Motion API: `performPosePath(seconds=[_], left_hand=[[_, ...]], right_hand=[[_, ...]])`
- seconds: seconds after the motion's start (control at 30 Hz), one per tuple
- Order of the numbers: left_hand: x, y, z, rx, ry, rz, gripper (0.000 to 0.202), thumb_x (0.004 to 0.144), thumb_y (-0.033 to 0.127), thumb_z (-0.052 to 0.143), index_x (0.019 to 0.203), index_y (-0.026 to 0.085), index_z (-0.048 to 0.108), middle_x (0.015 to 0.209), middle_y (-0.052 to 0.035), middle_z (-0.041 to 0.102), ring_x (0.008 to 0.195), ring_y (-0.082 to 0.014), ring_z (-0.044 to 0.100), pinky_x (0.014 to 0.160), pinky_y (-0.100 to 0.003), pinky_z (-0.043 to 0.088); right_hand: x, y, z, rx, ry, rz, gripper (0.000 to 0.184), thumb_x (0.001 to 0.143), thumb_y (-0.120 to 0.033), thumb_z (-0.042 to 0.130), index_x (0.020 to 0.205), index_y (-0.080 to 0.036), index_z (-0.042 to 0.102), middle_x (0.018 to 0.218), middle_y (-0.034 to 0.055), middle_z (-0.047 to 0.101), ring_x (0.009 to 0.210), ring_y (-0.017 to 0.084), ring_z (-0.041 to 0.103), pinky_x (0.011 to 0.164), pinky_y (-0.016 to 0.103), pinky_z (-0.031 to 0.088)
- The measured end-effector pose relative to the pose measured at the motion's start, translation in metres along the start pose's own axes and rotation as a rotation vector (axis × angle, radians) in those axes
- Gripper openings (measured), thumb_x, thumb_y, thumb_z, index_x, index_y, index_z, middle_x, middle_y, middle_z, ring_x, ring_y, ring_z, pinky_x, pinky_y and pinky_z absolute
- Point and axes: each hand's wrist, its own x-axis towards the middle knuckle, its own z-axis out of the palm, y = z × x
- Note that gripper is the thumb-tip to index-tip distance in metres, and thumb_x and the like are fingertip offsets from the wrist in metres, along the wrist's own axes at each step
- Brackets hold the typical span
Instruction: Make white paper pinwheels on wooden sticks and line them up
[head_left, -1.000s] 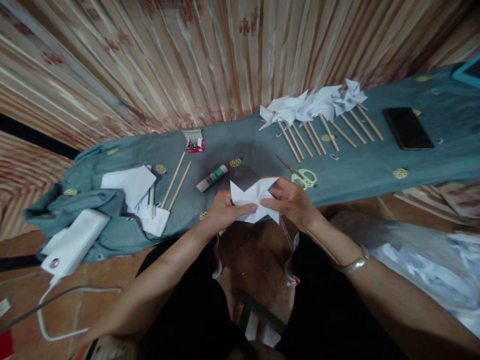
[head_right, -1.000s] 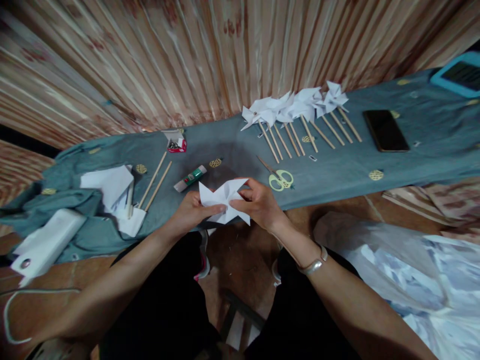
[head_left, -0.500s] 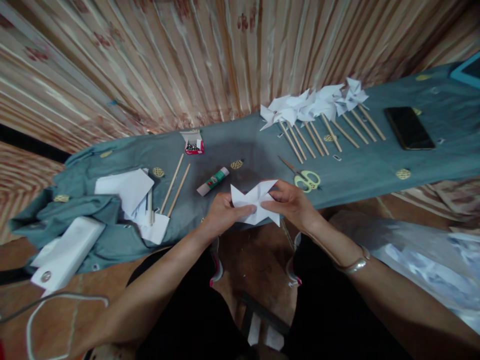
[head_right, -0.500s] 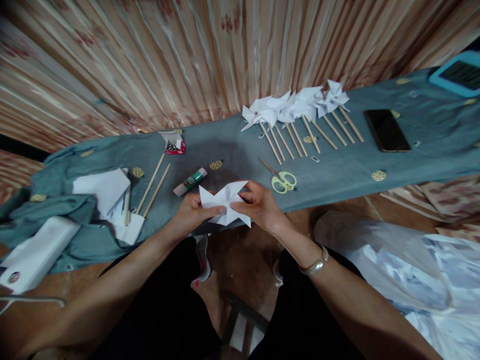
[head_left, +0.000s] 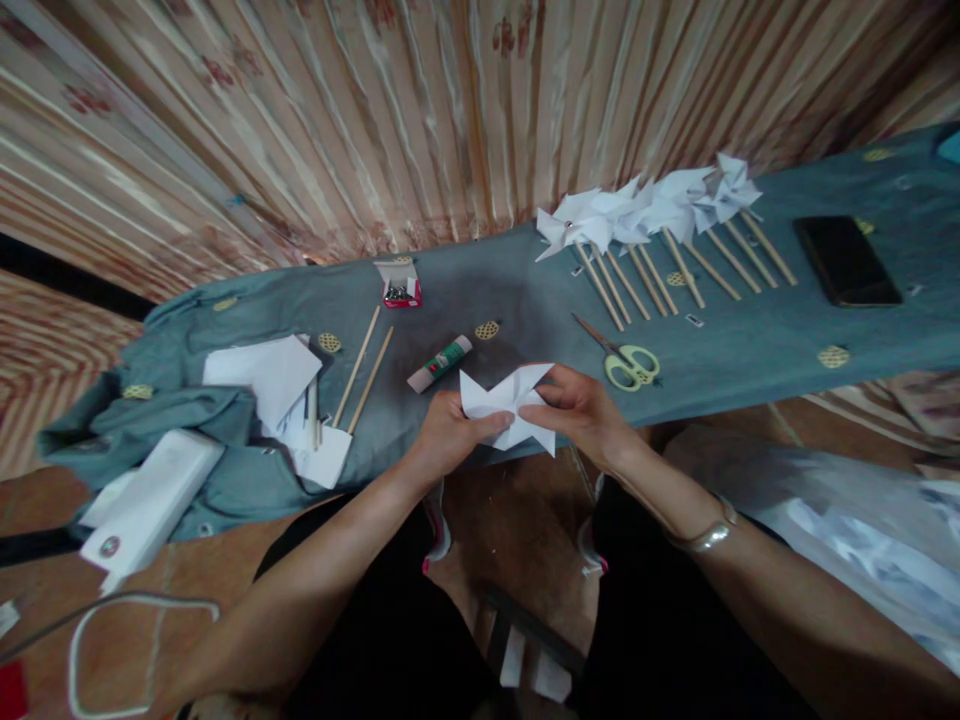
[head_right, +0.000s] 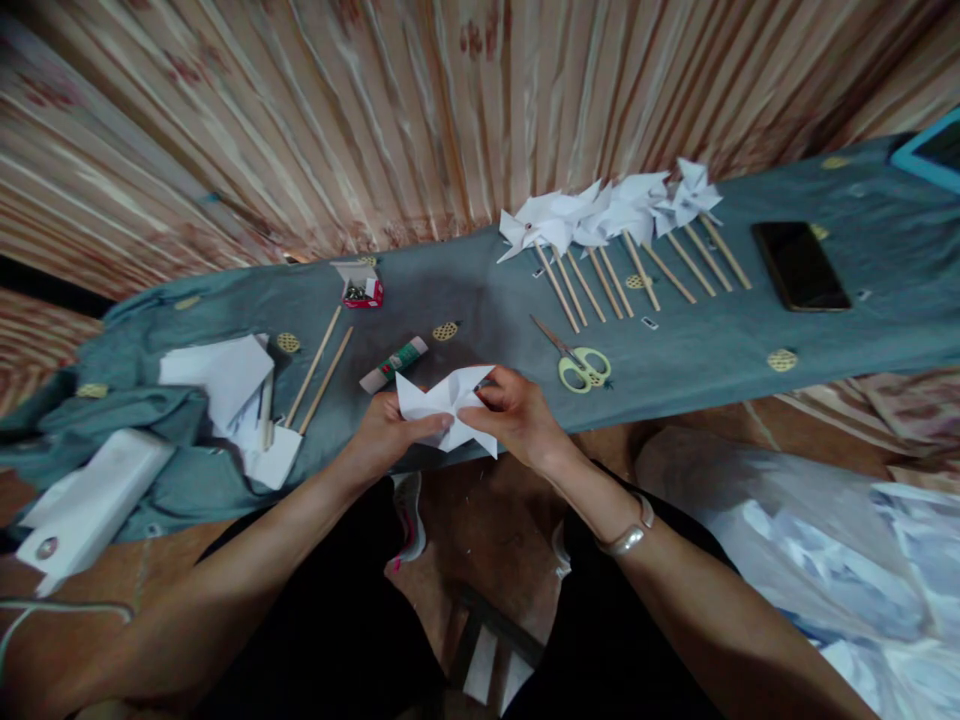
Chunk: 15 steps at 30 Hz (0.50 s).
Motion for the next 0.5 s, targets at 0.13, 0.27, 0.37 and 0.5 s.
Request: performPosePath(seconds=[0.13,0.27,0.37,0.5], left_hand=[[0.001,0.000,-0.003,-0.010,0.015,-0.005,0.025,0.052,0.031,0.084,0.065,0.014,0.072,0.061,-0.0006,0.069,0.054,-0.0129,0.059,0.055,-0.025,0.047],[0.001,-0.001,-0.008,-0.017,0.057,0.008,0.024,0.052,0.029,0.084,0.067,0.014,0.073,0.063,-0.0014,0.071,0.056,-0.0134,0.059,0.056,-0.025,0.049],[0.000,0.001,-0.013,-0.019,0.119,0.015,0.022,0.052,0.029,0.084,0.065,0.015,0.073,0.063,-0.0018,0.071,0.055,-0.0133,0.059,0.055,-0.025,0.049],[-0.004,0.005,-0.023,-0.063,0.208,0.033,0.024,0.051,0.029,0.085,0.067,0.015,0.074,0.066,-0.0021,0.072,0.056,-0.0128,0.060,0.057,-0.025,0.049]], right_hand=[[0.001,0.000,0.003,0.028,-0.014,0.005,0.046,0.060,-0.031,0.080,0.100,-0.018,0.060,0.072,-0.0014,0.071,0.064,0.018,0.066,0.061,0.029,0.050],[0.004,-0.001,0.001,0.045,-0.037,-0.034,0.040,0.066,-0.042,0.078,0.095,-0.019,0.062,0.076,0.0004,0.071,0.066,0.016,0.064,0.064,0.029,0.050],[0.008,-0.002,-0.003,0.070,0.027,-0.105,0.035,0.073,-0.050,0.071,0.091,-0.020,0.066,0.078,0.0019,0.071,0.069,0.015,0.063,0.068,0.029,0.049],[0.015,-0.001,-0.007,0.125,0.102,-0.099,0.037,0.071,-0.050,0.073,0.092,-0.020,0.069,0.079,0.0029,0.072,0.068,0.014,0.061,0.068,0.029,0.048]])
